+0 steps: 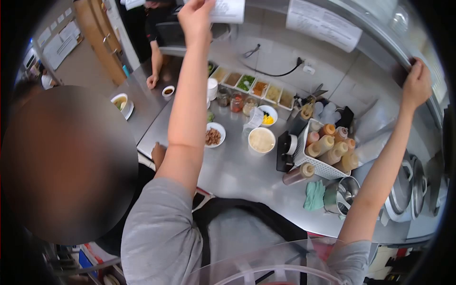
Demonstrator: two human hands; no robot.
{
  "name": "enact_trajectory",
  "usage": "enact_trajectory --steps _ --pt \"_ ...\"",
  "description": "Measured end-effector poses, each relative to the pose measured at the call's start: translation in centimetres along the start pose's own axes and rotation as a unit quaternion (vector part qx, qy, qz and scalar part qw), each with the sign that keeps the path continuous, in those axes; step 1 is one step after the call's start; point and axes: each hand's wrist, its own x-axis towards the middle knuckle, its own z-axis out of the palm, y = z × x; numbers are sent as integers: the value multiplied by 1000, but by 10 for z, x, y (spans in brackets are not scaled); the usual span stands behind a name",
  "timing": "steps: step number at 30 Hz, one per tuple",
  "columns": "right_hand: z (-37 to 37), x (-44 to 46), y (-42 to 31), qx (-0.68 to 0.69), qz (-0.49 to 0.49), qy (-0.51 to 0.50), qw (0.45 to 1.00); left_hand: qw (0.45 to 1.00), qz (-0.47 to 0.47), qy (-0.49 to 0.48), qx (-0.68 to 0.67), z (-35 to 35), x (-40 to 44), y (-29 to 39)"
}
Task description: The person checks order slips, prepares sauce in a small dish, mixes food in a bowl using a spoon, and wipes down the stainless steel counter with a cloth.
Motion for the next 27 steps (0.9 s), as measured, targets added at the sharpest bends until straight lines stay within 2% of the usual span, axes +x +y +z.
enact_trajectory --steps 1,3,4,5,6,7,8,9,11,12,13,15,17,18,20,22,24,25,26,27 --pt "2 -1 2 -17 12 -6 1000 1000 12 24 16 4 -3 0" --pt "16 1 39 6 22 -39 999 969 131 70 195 10 -29 21" --pt "24 3 62 -1 25 -55 998 976 140 61 155 12 -43 22" --pt "20 3 50 -18 -10 -35 999 981 147 50 116 12 -56 21" --pt "15 3 37 -37 -43 -14 998 972 161 39 169 5 -67 11" --pt "0 4 -2 -30 -107 48 993 960 172 25 220 -5 -79 -1" --pt "9 4 16 -16 -105 44 993 963 102 -16 250 -8 -96 -2" --pt "26 4 51 -84 -12 33 996 959 31 -57 276 -13 -110 -1" --pt "36 2 49 -149 82 15 985 910 -66 -190 361 -38 -128 -23" --pt "21 2 12 -68 -32 68 995 873 -97 -244 412 -55 -135 -38" --pt "10 2 -10 8 -147 118 982 829 -127 -301 454 -71 -143 -56" --pt "11 0 -12 -21 -143 118 982 681 -248 -405 558 -96 -147 -91" --pt "12 1 -7 1 -133 109 985 643 -280 -343 625 -108 -155 -107" --pt "14 3 0 -2 -180 123 976 647 -279 -329 628 -117 -159 -120" --pt "5 0 -4 20 -160 119 980 655 -277 -317 628 -123 -160 -132" --pt "-5 -10 -34 93 -119 114 982 723 -259 -268 581 -121 -163 -125" --pt "-12 -56 -87 288 18 41 957 728 -262 -268 574 -109 -165 -107" --pt "-16 -102 -125 432 135 -33 891 728 -265 -270 572 -103 -167 -94" --pt "-7 -114 -165 434 -51 -211 874 739 -268 -278 552 -96 -170 -80" --pt "1 -126 -205 445 -224 -379 780 750 -270 -285 532 -90 -176 -68"
